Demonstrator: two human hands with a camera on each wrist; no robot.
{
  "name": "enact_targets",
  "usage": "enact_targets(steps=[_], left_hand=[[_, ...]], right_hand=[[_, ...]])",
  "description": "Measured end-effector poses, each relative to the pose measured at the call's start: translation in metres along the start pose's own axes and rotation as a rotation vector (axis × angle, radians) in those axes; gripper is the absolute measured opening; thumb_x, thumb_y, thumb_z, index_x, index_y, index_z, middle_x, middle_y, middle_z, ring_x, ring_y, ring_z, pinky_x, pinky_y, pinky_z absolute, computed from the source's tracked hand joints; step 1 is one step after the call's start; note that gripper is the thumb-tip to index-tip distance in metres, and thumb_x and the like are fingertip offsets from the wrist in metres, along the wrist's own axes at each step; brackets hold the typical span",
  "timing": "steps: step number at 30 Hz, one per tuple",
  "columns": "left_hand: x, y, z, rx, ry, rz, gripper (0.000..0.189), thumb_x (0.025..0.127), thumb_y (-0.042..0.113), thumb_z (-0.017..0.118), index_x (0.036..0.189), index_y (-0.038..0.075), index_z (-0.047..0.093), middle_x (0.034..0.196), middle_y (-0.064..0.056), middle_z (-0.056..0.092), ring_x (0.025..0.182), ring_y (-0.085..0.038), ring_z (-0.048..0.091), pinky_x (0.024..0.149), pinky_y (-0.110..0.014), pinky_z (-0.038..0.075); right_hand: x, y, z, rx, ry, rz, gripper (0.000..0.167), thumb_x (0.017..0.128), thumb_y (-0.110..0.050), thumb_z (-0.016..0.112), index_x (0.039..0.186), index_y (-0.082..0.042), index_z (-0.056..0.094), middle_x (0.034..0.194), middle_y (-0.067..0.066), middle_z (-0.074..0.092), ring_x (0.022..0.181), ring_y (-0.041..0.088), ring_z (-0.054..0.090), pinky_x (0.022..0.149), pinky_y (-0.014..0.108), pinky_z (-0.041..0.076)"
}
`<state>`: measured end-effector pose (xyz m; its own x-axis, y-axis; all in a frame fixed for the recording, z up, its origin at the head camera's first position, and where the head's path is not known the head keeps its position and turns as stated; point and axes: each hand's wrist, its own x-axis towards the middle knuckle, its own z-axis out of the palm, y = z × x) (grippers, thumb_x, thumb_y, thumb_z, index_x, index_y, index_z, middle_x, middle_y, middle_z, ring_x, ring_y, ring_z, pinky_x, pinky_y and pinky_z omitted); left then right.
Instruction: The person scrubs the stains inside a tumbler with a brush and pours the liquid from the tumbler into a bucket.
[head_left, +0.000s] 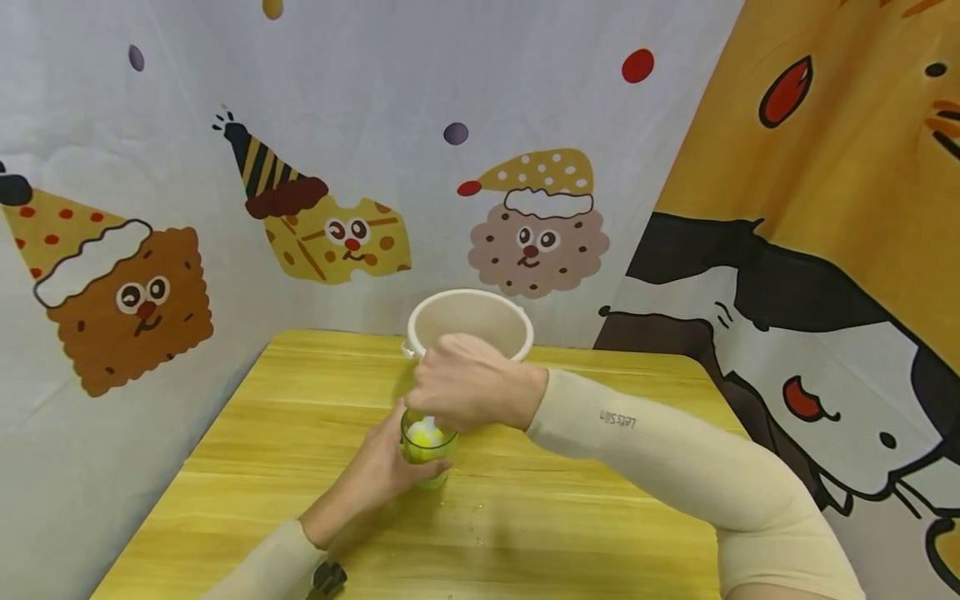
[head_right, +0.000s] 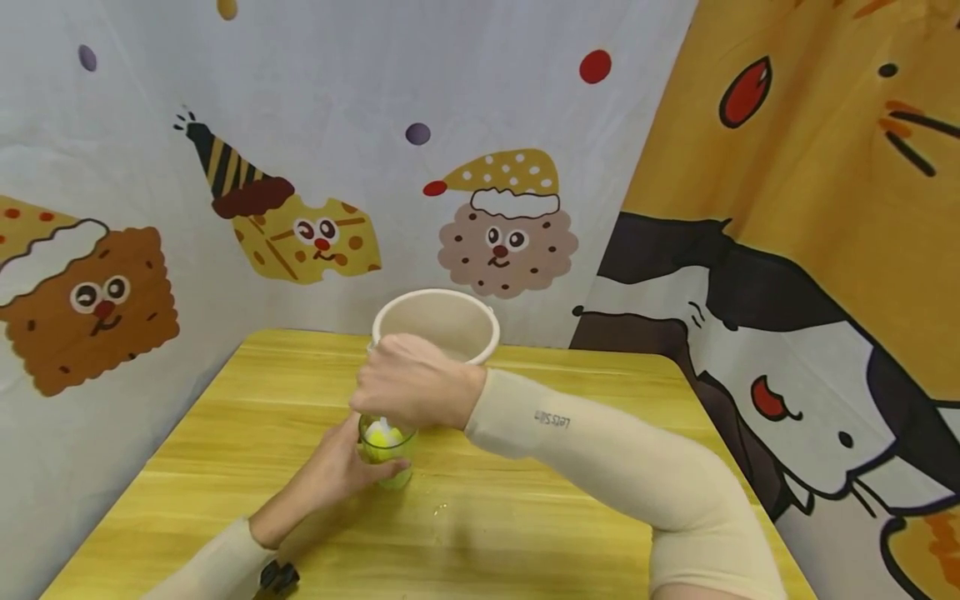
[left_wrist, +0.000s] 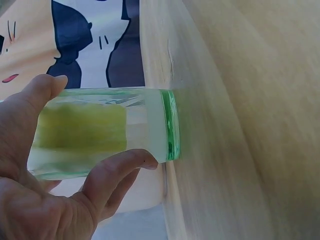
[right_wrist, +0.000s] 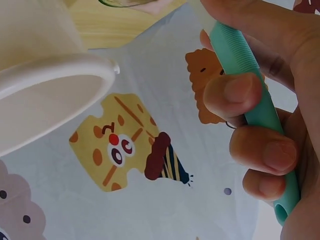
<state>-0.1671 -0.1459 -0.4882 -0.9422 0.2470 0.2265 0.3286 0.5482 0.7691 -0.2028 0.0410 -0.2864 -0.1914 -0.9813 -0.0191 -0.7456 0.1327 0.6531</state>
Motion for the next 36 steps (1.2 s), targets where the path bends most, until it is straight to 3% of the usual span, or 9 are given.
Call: enact_targets(steps=[8,14,19,25,32,36], left_hand=[[0.0,0.0,0.0,-0.005,0.023,0.088,0.108,0.089,0.025,0.106,0.175,0.029,0.039,0.145,-0.003,0.078,0.13,-0.02,0.078,0.107,-0.038,0.069],[0.0,0.0,-0.001,-0.016,0.041,0.101,0.113,0.087,0.023,0.107,0.176,0.029,0.038,0.15,-0.003,0.076,0.134,-0.022,0.078,0.112,-0.045,0.068],[0.001,0.0,0.0,-0.031,0.031,0.065,0.089,0.086,0.023,0.107,0.157,0.021,0.054,0.145,-0.002,0.077,0.133,-0.022,0.077,0.112,-0.045,0.068],[0.003,0.0,0.0,-0.035,0.008,0.0,0.088,0.086,0.03,0.107,0.156,0.021,0.055,0.143,-0.002,0.077,0.131,-0.022,0.076,0.11,-0.042,0.066],[0.004,-0.001,0.0,-0.031,-0.014,-0.008,0.089,0.089,0.038,0.106,0.158,0.022,0.052,0.144,-0.003,0.075,0.133,-0.023,0.075,0.11,-0.046,0.066],[0.003,-0.001,0.0,-0.036,-0.02,-0.016,0.087,0.089,0.041,0.105,0.158,0.024,0.053,0.143,-0.002,0.076,0.133,-0.022,0.075,0.111,-0.047,0.065]], right_hand=[[0.013,0.006,-0.002,0.005,-0.048,0.025,0.022,0.087,-0.02,0.08,0.076,-0.033,0.065,0.072,-0.012,0.067,0.06,0.009,0.051,0.051,0.028,0.053],[0.018,0.015,0.002,0.061,-0.095,0.043,0.022,0.087,-0.024,0.082,0.078,-0.033,0.064,0.074,-0.011,0.06,0.063,0.01,0.044,0.052,0.027,0.046],[0.018,0.023,0.009,0.088,-0.131,0.074,0.019,0.089,-0.04,0.09,0.085,-0.033,0.073,0.076,-0.011,0.06,0.064,0.01,0.039,0.052,0.026,0.034],[0.014,0.03,0.017,0.103,-0.139,0.113,0.029,0.089,-0.056,0.097,0.09,-0.032,0.08,0.07,-0.01,0.051,0.063,0.01,0.037,0.051,0.028,0.028],[0.005,0.034,0.022,0.143,-0.181,0.155,0.051,0.086,-0.066,0.099,0.076,-0.031,0.063,0.067,-0.011,0.04,0.063,0.009,0.031,0.053,0.028,0.025],[0.001,0.033,0.024,0.163,-0.196,0.16,0.054,0.087,-0.064,0.099,0.075,-0.03,0.059,0.066,-0.011,0.04,0.062,0.009,0.031,0.053,0.027,0.025]])
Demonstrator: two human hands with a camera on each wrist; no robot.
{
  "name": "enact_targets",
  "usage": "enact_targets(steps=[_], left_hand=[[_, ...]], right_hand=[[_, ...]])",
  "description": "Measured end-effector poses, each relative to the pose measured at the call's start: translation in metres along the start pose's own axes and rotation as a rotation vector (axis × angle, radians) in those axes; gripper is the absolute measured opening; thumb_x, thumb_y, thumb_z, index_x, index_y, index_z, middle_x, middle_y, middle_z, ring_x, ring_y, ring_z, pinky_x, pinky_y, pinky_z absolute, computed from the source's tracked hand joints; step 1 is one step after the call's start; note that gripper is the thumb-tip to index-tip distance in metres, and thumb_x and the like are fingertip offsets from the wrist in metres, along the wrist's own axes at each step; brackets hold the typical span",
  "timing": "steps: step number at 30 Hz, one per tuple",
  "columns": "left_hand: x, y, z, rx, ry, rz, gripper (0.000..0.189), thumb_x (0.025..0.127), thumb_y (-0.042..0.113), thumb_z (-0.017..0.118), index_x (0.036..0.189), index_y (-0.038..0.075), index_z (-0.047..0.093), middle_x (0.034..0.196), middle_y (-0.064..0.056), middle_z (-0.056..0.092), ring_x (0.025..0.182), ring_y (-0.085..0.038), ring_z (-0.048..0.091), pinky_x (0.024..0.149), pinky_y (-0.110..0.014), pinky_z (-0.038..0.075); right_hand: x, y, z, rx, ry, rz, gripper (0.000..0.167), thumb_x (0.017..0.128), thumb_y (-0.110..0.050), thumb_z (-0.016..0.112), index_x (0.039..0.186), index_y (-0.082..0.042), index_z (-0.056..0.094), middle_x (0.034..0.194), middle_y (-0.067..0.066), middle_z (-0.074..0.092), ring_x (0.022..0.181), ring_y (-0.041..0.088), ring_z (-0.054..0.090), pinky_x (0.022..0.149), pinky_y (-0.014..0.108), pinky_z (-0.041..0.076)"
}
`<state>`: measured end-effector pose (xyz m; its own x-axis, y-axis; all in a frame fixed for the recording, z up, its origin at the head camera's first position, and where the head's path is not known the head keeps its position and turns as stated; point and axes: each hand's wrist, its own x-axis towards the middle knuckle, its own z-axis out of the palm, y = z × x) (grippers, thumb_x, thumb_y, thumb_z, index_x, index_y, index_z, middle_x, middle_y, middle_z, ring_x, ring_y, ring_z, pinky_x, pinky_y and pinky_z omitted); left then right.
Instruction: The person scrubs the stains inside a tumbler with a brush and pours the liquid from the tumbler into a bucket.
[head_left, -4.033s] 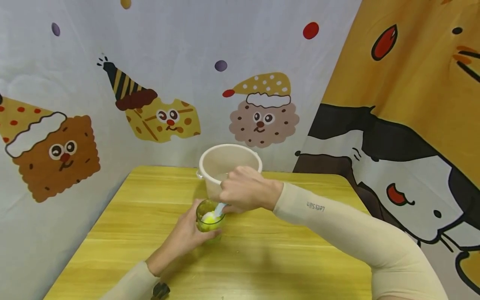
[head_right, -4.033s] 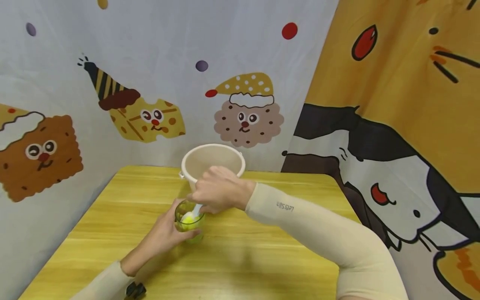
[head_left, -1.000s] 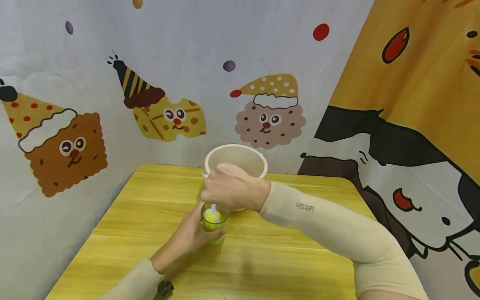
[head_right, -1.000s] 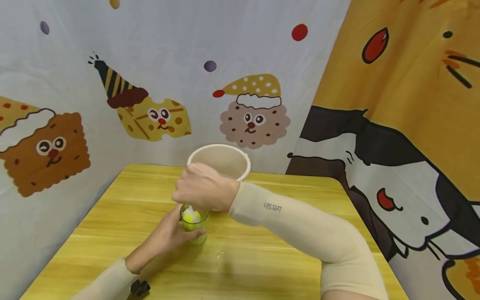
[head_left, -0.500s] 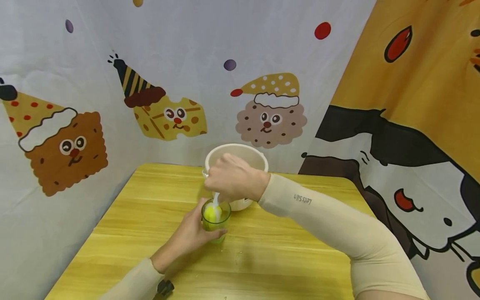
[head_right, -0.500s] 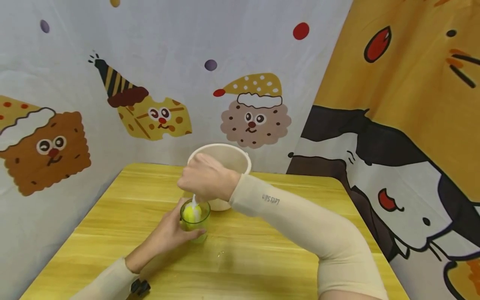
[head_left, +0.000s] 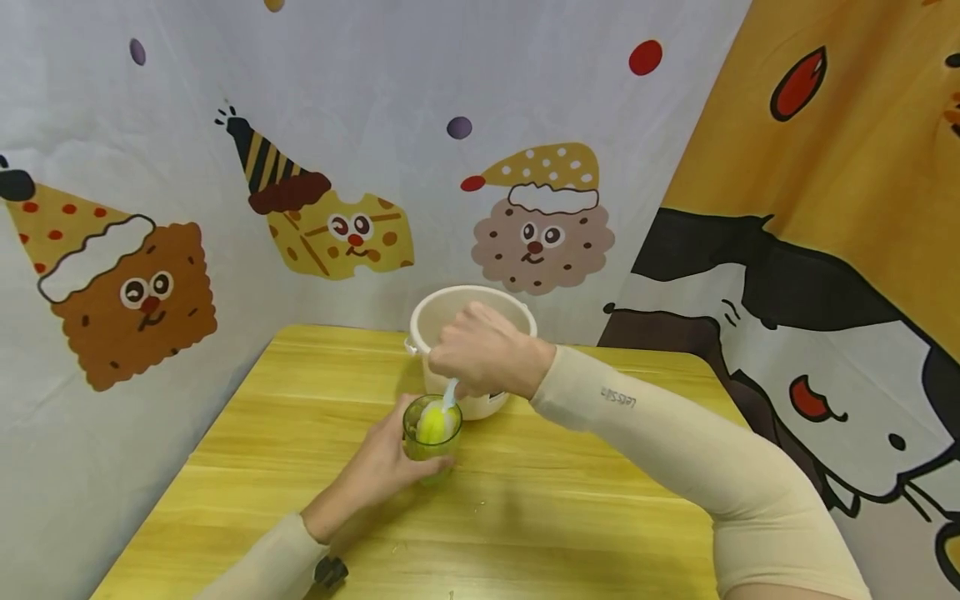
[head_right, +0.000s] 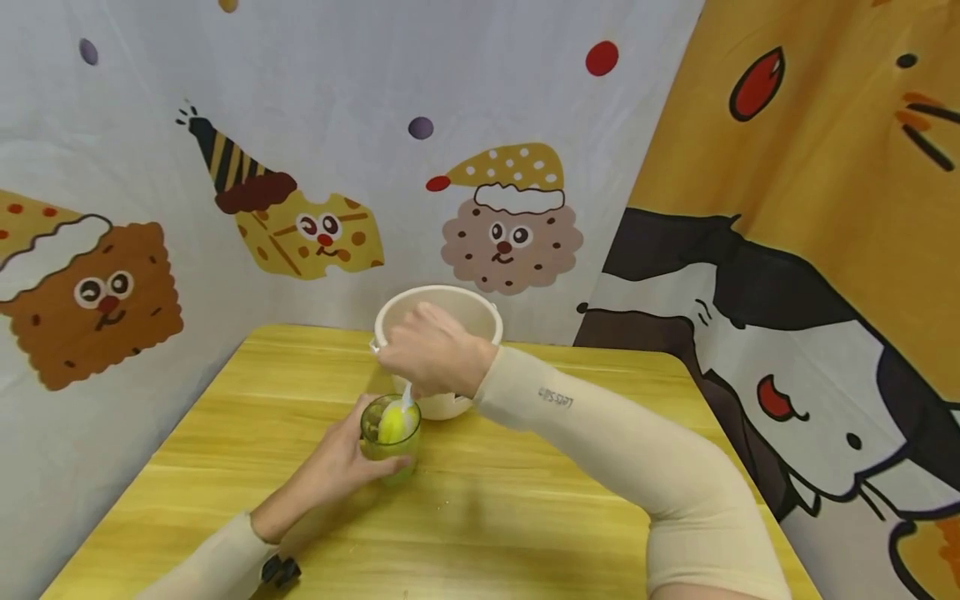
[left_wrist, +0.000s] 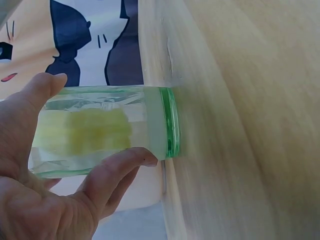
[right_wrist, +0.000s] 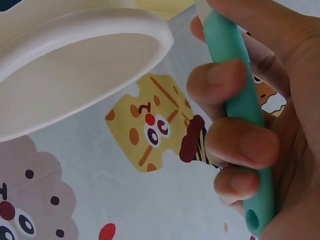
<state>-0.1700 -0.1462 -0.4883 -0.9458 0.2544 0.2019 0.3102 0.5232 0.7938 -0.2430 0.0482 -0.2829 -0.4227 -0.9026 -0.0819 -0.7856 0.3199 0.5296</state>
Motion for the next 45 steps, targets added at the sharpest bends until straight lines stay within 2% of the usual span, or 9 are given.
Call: enact_targets(steps=[5,9,12,15,18,27,36,41,45], left_hand=[[-0.001,-0.001,-0.001,-0.002,-0.002,-0.001,0.087,0.09,0.041,0.104,0.158,0.024,0.052,0.143,-0.001,0.076,0.133,-0.022,0.075,0.111,-0.047,0.066],[-0.001,-0.001,0.0,0.002,0.0,-0.002,0.089,0.09,0.04,0.105,0.159,0.024,0.051,0.145,-0.002,0.076,0.135,-0.024,0.075,0.112,-0.049,0.066],[0.0,-0.001,0.001,0.006,0.006,0.003,0.089,0.089,0.039,0.105,0.159,0.024,0.052,0.145,-0.001,0.076,0.135,-0.024,0.075,0.113,-0.05,0.066],[0.0,-0.001,0.001,0.013,0.009,0.011,0.089,0.089,0.037,0.105,0.159,0.024,0.052,0.145,-0.001,0.076,0.135,-0.024,0.075,0.113,-0.05,0.065],[0.0,-0.001,0.001,0.018,0.009,0.021,0.09,0.089,0.036,0.105,0.16,0.024,0.051,0.146,-0.001,0.075,0.136,-0.025,0.075,0.113,-0.051,0.065],[0.0,-0.004,0.0,0.014,0.01,0.047,0.088,0.091,0.041,0.104,0.159,0.026,0.051,0.145,0.001,0.075,0.132,-0.02,0.075,0.11,-0.047,0.067],[0.0,-0.004,0.001,0.005,0.003,0.046,0.084,0.091,0.04,0.103,0.157,0.026,0.052,0.139,0.004,0.077,0.121,-0.014,0.076,0.102,-0.034,0.066],[0.0,-0.003,0.001,0.01,0.009,0.05,0.085,0.091,0.039,0.103,0.157,0.024,0.052,0.135,0.003,0.076,0.116,-0.013,0.074,0.098,-0.032,0.066],[0.001,-0.002,0.001,0.014,0.011,0.049,0.085,0.09,0.036,0.104,0.157,0.024,0.052,0.134,0.002,0.077,0.115,-0.014,0.074,0.097,-0.03,0.066]], right_hand=[[-0.007,-0.002,0.002,-0.014,0.023,0.0,0.041,0.086,-0.061,0.1,0.082,-0.032,0.072,0.065,-0.011,0.043,0.062,0.01,0.033,0.057,0.028,0.029],[-0.015,-0.009,0.004,-0.126,0.078,-0.012,0.031,0.085,-0.061,0.099,0.099,-0.037,0.085,0.067,-0.012,0.065,0.061,0.012,0.052,0.067,0.029,0.046],[-0.021,-0.014,0.007,-0.212,0.15,-0.019,0.021,0.092,-0.053,0.095,0.105,-0.039,0.086,0.077,-0.008,0.079,0.07,0.015,0.068,0.08,0.032,0.053],[-0.027,-0.016,0.012,-0.26,0.234,-0.022,0.006,0.1,-0.038,0.091,0.102,-0.04,0.085,0.082,-0.003,0.082,0.078,0.017,0.072,0.086,0.033,0.052],[-0.03,-0.018,0.016,-0.284,0.285,-0.039,0.011,0.103,-0.029,0.088,0.102,-0.039,0.084,0.086,-0.002,0.083,0.081,0.017,0.071,0.088,0.033,0.05],[-0.04,-0.022,0.016,-0.329,0.347,-0.118,0.005,0.105,-0.034,0.084,0.11,-0.033,0.081,0.097,-0.006,0.082,0.094,0.017,0.073,0.097,0.033,0.052],[-0.043,-0.031,0.022,-0.389,0.549,-0.206,0.008,0.102,-0.032,0.085,0.105,-0.031,0.078,0.109,-0.007,0.083,0.107,0.015,0.074,0.102,0.03,0.049],[-0.04,-0.033,0.024,-0.438,0.643,-0.238,0.016,0.104,-0.03,0.082,0.092,-0.031,0.072,0.103,-0.01,0.082,0.104,0.015,0.071,0.098,0.031,0.045],[-0.036,-0.034,0.024,-0.464,0.677,-0.252,0.017,0.106,-0.029,0.08,0.091,-0.031,0.073,0.1,-0.011,0.081,0.105,0.015,0.071,0.101,0.031,0.043]])
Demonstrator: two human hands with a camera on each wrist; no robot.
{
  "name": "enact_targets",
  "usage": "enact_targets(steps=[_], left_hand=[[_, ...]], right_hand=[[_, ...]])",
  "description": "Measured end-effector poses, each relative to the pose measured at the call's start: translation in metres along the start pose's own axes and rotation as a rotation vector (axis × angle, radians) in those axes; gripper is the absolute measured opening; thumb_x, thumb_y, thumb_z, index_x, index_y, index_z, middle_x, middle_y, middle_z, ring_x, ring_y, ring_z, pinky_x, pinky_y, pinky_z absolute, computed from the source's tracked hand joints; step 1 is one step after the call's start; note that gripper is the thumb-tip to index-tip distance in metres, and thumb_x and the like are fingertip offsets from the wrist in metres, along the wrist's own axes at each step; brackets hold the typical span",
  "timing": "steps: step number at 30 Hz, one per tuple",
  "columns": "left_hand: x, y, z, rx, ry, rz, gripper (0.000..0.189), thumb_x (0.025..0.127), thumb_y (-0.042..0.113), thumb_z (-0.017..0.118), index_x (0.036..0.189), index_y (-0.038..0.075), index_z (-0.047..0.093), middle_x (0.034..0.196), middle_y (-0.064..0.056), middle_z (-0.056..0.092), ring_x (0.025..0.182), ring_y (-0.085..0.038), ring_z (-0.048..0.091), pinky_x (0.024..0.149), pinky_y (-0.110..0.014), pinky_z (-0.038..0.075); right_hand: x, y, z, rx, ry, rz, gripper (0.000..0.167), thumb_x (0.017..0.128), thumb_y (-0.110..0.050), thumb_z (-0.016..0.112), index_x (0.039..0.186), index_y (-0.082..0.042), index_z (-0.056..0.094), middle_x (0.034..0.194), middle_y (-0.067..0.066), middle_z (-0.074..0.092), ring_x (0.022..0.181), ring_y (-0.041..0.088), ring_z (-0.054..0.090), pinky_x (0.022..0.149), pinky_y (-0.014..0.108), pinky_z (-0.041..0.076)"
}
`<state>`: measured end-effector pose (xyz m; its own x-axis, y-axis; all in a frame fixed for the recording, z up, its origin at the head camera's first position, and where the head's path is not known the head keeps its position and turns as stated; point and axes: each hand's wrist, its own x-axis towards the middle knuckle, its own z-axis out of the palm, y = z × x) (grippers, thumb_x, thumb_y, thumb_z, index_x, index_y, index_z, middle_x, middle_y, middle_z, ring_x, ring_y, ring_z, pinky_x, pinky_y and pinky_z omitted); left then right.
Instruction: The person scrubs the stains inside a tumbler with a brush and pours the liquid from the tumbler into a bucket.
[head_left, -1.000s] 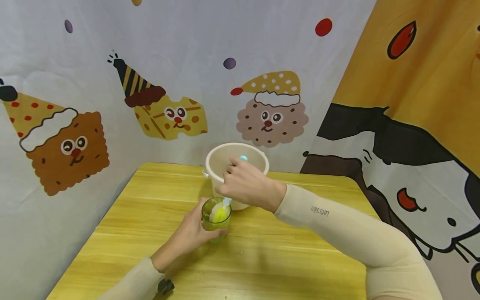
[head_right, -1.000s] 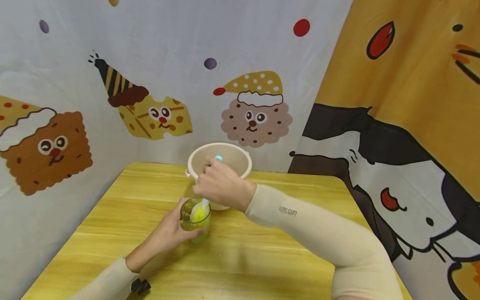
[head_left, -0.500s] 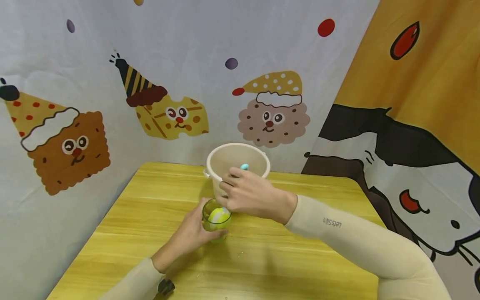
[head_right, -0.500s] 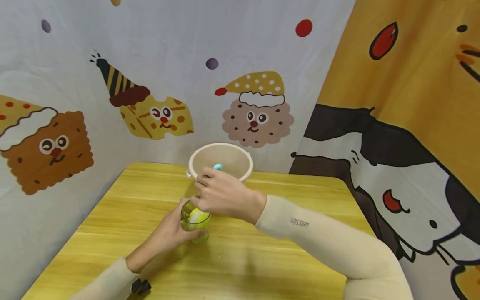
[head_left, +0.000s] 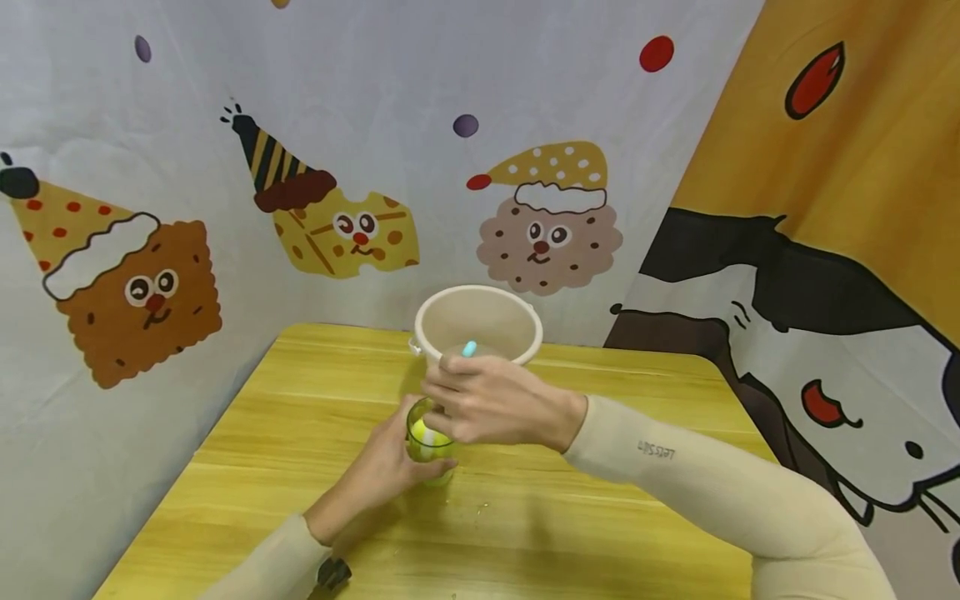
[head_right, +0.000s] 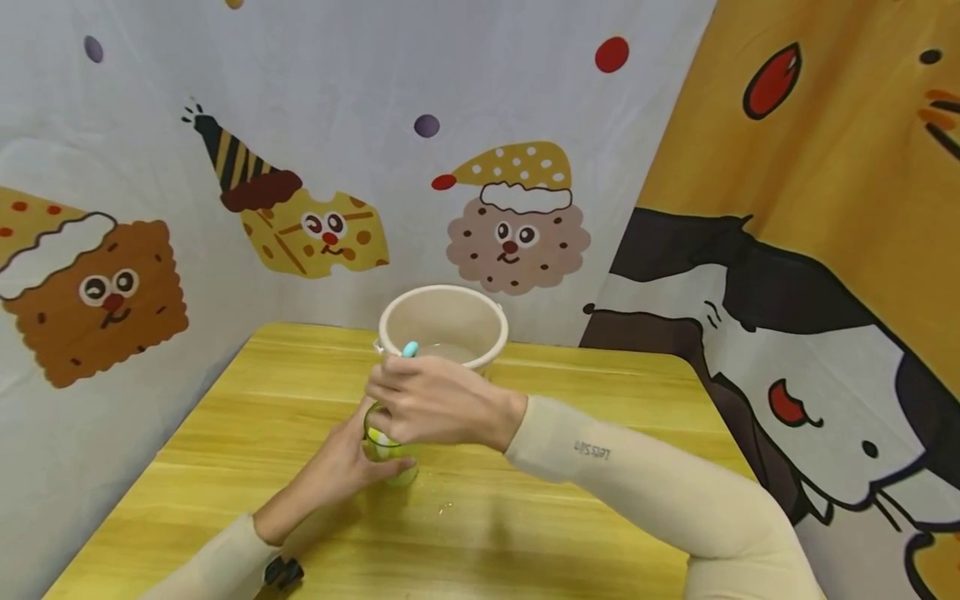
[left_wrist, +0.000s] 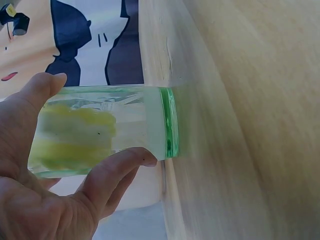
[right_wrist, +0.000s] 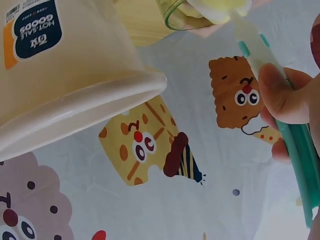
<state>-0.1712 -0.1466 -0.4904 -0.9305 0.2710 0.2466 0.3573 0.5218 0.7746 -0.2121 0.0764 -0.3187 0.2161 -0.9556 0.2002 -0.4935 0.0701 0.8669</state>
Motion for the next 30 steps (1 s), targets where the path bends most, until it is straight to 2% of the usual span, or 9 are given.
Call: enact_targets(steps=[8,13,24,30], left_hand=[[0.0,0.0,0.0,0.014,0.019,0.033,0.089,0.088,0.025,0.106,0.158,0.02,0.051,0.137,-0.001,0.077,0.119,-0.018,0.076,0.1,-0.033,0.068],[-0.001,0.001,0.0,0.008,0.019,0.032,0.088,0.087,0.022,0.106,0.156,0.018,0.052,0.138,-0.002,0.076,0.121,-0.019,0.076,0.101,-0.035,0.068],[0.0,0.0,0.001,0.024,0.017,0.028,0.092,0.087,0.029,0.106,0.16,0.02,0.051,0.146,-0.003,0.076,0.134,-0.024,0.076,0.113,-0.05,0.066],[0.0,-0.002,0.0,0.015,0.013,0.027,0.088,0.088,0.034,0.106,0.158,0.02,0.053,0.143,0.0,0.077,0.131,-0.022,0.076,0.111,-0.048,0.066]], right_hand=[[0.007,0.006,0.007,0.023,-0.009,0.015,0.014,0.105,-0.032,0.08,0.091,-0.032,0.076,0.096,-0.011,0.078,0.1,0.013,0.066,0.101,0.029,0.043],[0.007,0.012,0.013,0.061,-0.058,0.041,0.007,0.105,-0.034,0.081,0.099,-0.034,0.082,0.104,-0.011,0.081,0.109,0.013,0.067,0.105,0.029,0.045],[0.002,0.017,0.017,0.096,-0.168,0.064,0.004,0.103,-0.035,0.085,0.101,-0.036,0.082,0.112,-0.013,0.082,0.106,0.011,0.066,0.104,0.028,0.048],[-0.001,0.014,0.012,0.098,-0.226,0.045,0.004,0.106,-0.031,0.082,0.104,-0.035,0.083,0.105,-0.012,0.078,0.102,0.011,0.064,0.103,0.029,0.046]])
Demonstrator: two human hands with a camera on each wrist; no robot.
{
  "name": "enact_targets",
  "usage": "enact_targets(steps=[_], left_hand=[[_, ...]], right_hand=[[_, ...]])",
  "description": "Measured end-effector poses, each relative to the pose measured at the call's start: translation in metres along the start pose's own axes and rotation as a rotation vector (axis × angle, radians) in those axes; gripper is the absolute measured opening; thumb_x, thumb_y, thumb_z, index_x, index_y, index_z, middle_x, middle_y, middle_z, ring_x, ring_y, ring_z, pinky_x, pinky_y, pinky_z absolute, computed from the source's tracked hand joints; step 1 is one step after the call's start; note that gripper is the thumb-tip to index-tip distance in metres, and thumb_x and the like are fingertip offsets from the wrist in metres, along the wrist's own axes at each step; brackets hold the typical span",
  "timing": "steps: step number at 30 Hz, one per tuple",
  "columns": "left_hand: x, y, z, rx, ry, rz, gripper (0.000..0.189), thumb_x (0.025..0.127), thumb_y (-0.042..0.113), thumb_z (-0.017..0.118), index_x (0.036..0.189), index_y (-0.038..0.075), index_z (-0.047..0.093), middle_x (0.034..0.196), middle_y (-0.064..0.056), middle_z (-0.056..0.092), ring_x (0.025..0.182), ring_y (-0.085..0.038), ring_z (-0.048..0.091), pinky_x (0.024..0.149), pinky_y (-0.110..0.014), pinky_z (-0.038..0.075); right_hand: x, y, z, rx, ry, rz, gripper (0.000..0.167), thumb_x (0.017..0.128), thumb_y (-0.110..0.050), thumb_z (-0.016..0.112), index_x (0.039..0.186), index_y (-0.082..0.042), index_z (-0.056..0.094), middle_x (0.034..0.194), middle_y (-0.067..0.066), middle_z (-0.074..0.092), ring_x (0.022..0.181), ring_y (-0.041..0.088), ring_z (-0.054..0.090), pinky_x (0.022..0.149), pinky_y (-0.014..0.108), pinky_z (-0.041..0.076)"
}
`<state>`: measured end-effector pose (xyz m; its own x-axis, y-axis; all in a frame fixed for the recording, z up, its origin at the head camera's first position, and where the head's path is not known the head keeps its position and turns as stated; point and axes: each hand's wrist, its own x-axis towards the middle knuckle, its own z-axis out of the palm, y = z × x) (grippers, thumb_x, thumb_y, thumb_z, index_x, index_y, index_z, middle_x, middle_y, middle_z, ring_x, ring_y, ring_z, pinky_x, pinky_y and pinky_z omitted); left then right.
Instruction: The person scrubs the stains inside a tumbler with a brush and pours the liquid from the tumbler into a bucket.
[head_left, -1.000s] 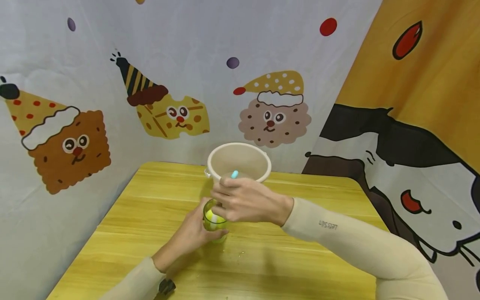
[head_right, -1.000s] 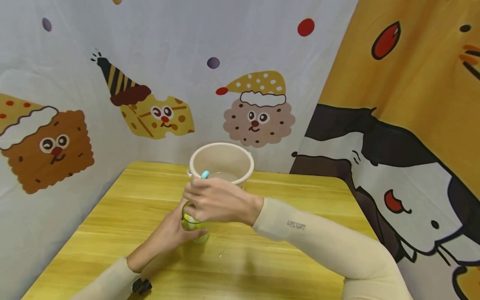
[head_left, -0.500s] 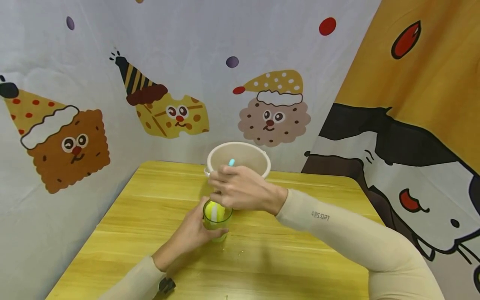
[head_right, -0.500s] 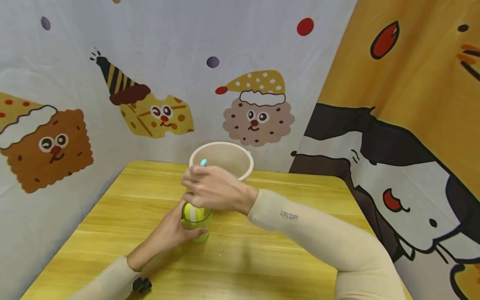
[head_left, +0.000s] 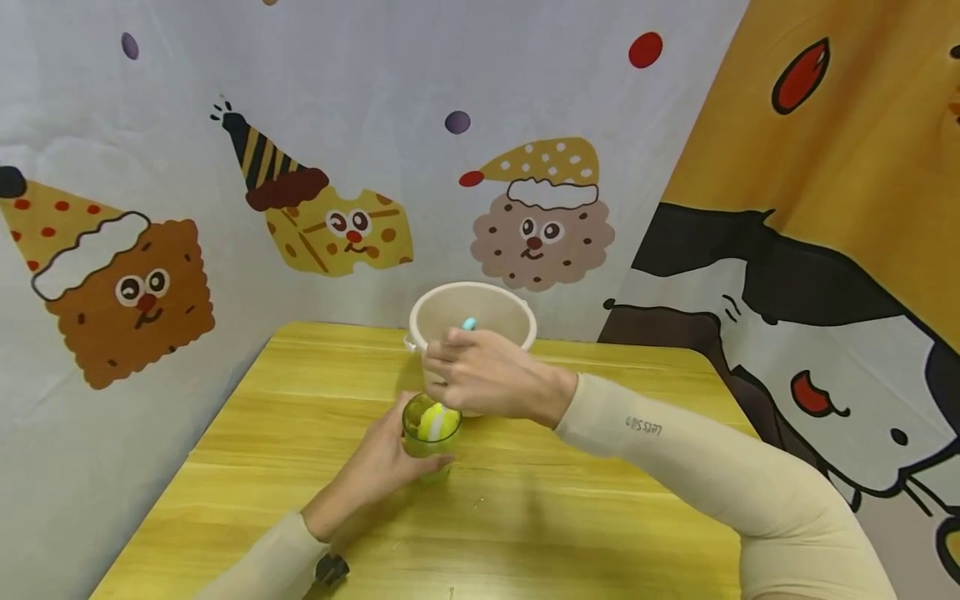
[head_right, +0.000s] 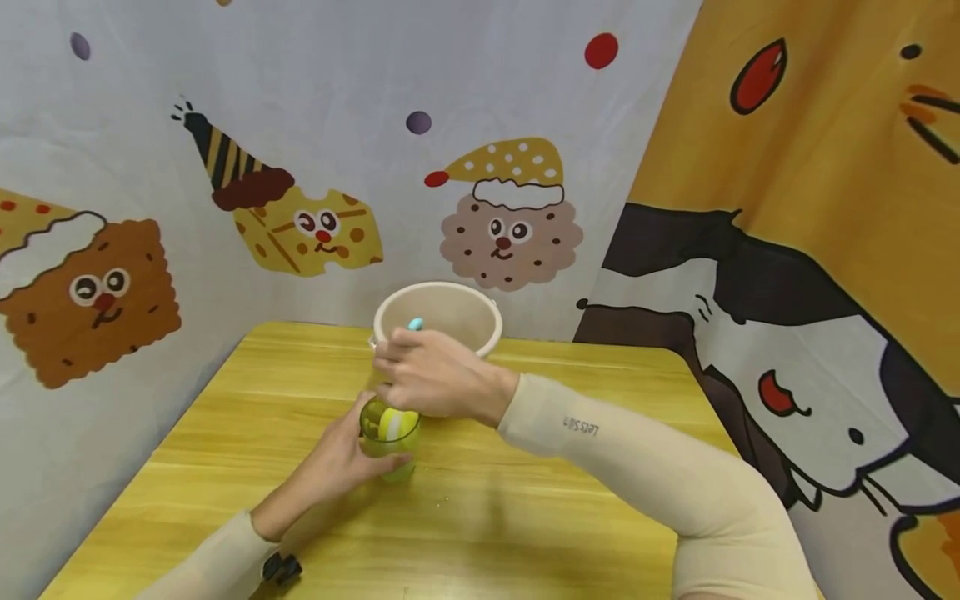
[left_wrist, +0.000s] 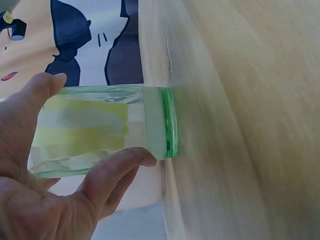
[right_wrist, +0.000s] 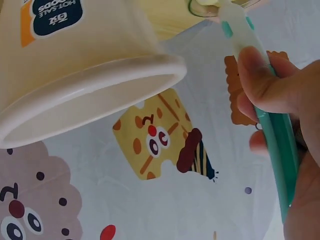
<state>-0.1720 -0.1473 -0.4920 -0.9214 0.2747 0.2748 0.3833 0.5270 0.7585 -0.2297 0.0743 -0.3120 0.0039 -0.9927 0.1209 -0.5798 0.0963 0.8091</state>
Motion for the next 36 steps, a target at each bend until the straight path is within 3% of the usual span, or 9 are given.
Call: enact_targets(steps=[6,13,18,21,27,31,36], left_hand=[[0.001,-0.001,0.002,0.001,-0.004,-0.01,0.087,0.089,0.036,0.106,0.157,0.022,0.053,0.141,0.0,0.077,0.128,-0.02,0.076,0.108,-0.044,0.067],[0.0,0.001,0.003,-0.009,-0.004,-0.007,0.087,0.089,0.035,0.105,0.157,0.022,0.053,0.141,0.0,0.077,0.125,-0.018,0.077,0.105,-0.038,0.068],[0.0,0.003,0.002,-0.007,-0.005,-0.02,0.087,0.089,0.037,0.105,0.157,0.021,0.052,0.135,0.001,0.078,0.115,-0.014,0.076,0.097,-0.03,0.067],[0.0,0.004,0.002,-0.011,-0.002,-0.028,0.091,0.09,0.037,0.105,0.161,0.021,0.05,0.139,-0.001,0.078,0.116,-0.016,0.076,0.099,-0.034,0.068],[-0.002,0.003,0.002,0.021,0.013,0.009,0.12,0.09,0.03,0.105,0.183,0.023,0.03,0.171,-0.007,0.064,0.144,-0.029,0.072,0.121,-0.054,0.064],[-0.001,0.003,0.002,0.013,0.002,0.02,0.114,0.089,0.023,0.106,0.178,0.02,0.035,0.154,-0.007,0.073,0.128,-0.025,0.078,0.108,-0.04,0.07],[0.0,0.003,0.003,-0.009,-0.008,-0.028,0.097,0.089,0.025,0.106,0.165,0.017,0.046,0.137,-0.005,0.077,0.117,-0.018,0.078,0.098,-0.027,0.069]], right_hand=[[0.0,-0.004,-0.007,0.047,-0.046,0.011,0.006,0.103,-0.03,0.086,0.106,-0.036,0.085,0.104,-0.015,0.077,0.102,0.01,0.066,0.104,0.028,0.047],[0.003,-0.014,-0.016,0.097,-0.015,0.04,0.004,0.099,-0.037,0.088,0.101,-0.035,0.084,0.102,-0.015,0.079,0.105,0.009,0.069,0.102,0.028,0.049],[0.007,-0.022,-0.019,0.091,0.008,0.071,0.009,0.095,-0.03,0.092,0.099,-0.036,0.085,0.1,-0.015,0.077,0.104,0.009,0.067,0.104,0.027,0.047],[0.011,-0.025,-0.019,0.045,0.027,0.078,0.013,0.096,-0.027,0.092,0.1,-0.038,0.086,0.1,-0.016,0.078,0.105,0.009,0.067,0.107,0.027,0.045],[0.018,-0.03,-0.018,-0.052,0.04,0.059,0.009,0.1,-0.03,0.088,0.1,-0.038,0.085,0.104,-0.018,0.08,0.106,0.008,0.067,0.11,0.029,0.042],[0.02,-0.029,-0.016,-0.063,0.03,0.057,0.006,0.103,-0.032,0.084,0.101,-0.038,0.084,0.106,-0.017,0.082,0.106,0.009,0.068,0.108,0.03,0.041],[0.025,-0.024,-0.012,-0.04,0.002,0.076,0.006,0.103,-0.034,0.083,0.104,-0.039,0.086,0.107,-0.015,0.082,0.109,0.01,0.067,0.11,0.031,0.041]])
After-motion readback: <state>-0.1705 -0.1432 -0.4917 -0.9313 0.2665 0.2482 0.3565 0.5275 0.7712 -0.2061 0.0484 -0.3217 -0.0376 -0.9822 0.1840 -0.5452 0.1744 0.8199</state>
